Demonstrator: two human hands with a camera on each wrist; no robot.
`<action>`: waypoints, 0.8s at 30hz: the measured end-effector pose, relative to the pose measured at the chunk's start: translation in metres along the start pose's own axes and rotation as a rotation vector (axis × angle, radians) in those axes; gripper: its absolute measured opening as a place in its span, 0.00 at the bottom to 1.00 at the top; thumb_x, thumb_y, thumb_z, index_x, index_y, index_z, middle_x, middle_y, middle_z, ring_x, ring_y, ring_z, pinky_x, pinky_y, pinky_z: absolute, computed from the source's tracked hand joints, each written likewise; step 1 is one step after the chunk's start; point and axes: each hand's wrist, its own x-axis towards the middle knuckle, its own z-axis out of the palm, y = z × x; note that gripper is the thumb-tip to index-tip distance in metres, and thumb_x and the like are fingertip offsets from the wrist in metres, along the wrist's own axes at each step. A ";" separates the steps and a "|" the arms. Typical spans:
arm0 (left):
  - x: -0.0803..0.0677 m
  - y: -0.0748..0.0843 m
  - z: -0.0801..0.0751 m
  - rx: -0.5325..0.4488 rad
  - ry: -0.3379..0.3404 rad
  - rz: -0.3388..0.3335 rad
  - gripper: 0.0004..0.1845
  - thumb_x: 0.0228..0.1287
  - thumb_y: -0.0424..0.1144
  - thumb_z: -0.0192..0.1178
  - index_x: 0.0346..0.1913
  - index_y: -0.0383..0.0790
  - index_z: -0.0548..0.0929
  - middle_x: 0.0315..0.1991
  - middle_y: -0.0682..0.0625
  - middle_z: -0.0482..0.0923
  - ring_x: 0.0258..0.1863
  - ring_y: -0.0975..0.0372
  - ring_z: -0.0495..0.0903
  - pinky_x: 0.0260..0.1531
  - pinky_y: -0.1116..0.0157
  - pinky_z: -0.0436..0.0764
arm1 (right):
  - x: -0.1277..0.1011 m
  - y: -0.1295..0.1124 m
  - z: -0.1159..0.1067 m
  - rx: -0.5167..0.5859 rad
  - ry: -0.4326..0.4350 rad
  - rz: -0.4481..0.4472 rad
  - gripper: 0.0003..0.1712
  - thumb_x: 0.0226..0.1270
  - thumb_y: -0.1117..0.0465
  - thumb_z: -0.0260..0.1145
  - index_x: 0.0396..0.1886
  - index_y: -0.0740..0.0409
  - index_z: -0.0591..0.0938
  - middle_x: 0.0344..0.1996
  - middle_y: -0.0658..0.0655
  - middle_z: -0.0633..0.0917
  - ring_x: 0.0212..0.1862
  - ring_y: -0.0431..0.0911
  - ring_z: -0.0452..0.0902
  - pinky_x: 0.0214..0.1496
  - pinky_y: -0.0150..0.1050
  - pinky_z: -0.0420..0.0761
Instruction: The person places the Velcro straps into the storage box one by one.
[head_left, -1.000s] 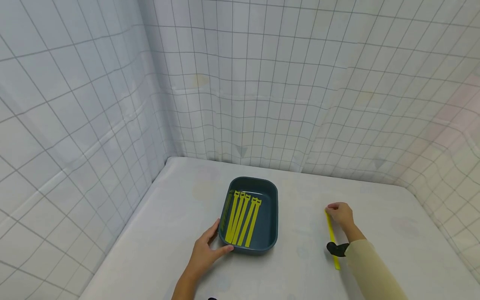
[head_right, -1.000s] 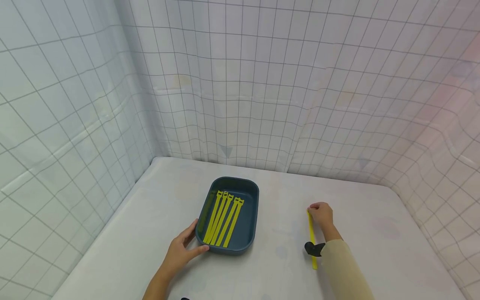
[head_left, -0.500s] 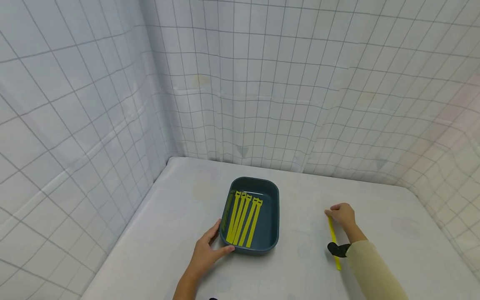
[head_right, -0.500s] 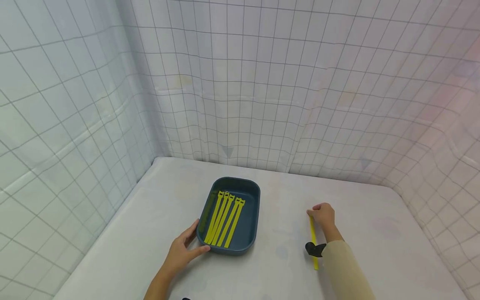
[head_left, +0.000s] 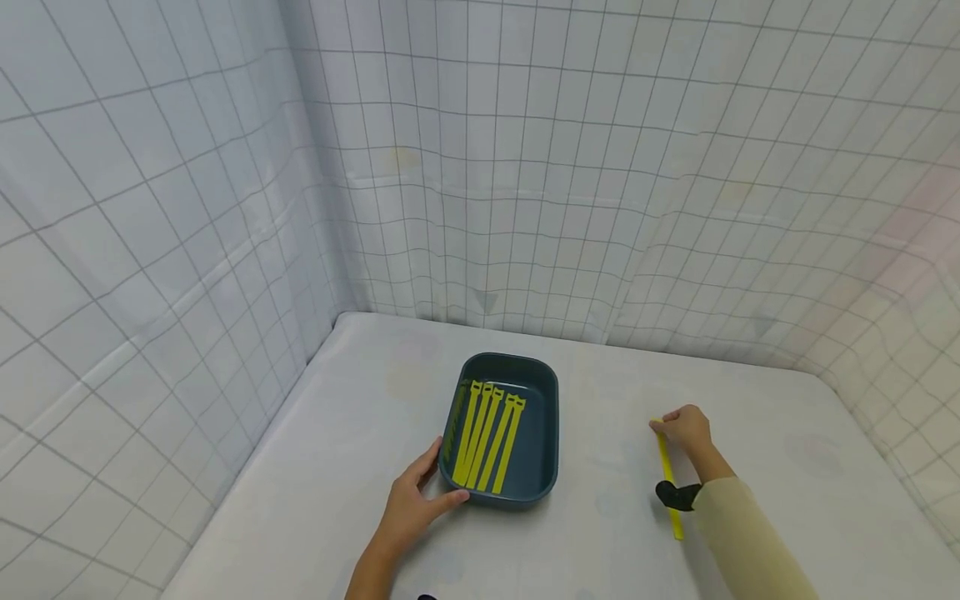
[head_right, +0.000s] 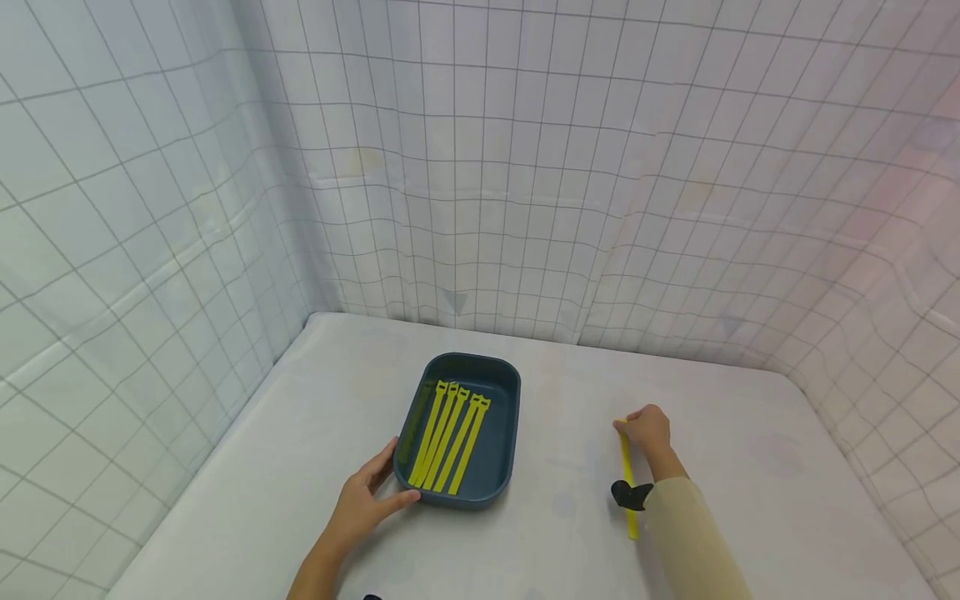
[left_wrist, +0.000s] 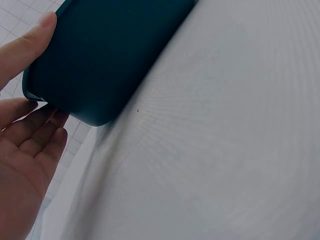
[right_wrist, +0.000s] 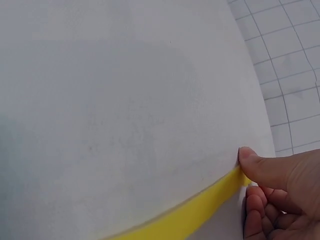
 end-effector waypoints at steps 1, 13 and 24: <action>0.000 0.000 0.000 0.001 0.000 -0.004 0.50 0.41 0.47 0.74 0.68 0.37 0.61 0.67 0.45 0.59 0.65 0.54 0.59 0.61 0.61 0.63 | 0.000 0.001 0.000 0.005 -0.005 -0.006 0.14 0.53 0.63 0.69 0.28 0.72 0.78 0.26 0.62 0.77 0.31 0.53 0.72 0.34 0.45 0.76; 0.001 -0.004 0.001 0.006 0.004 0.012 0.49 0.41 0.46 0.74 0.68 0.36 0.61 0.66 0.44 0.60 0.65 0.53 0.59 0.61 0.61 0.64 | 0.004 0.011 0.002 0.084 -0.034 -0.086 0.11 0.55 0.65 0.68 0.30 0.70 0.78 0.24 0.57 0.78 0.28 0.48 0.72 0.28 0.36 0.74; 0.001 -0.002 0.002 0.011 0.007 0.022 0.49 0.41 0.47 0.74 0.68 0.36 0.62 0.66 0.44 0.60 0.65 0.53 0.60 0.60 0.60 0.64 | 0.002 0.018 0.001 0.166 -0.068 -0.056 0.15 0.59 0.61 0.66 0.34 0.72 0.77 0.27 0.58 0.79 0.29 0.46 0.72 0.27 0.33 0.74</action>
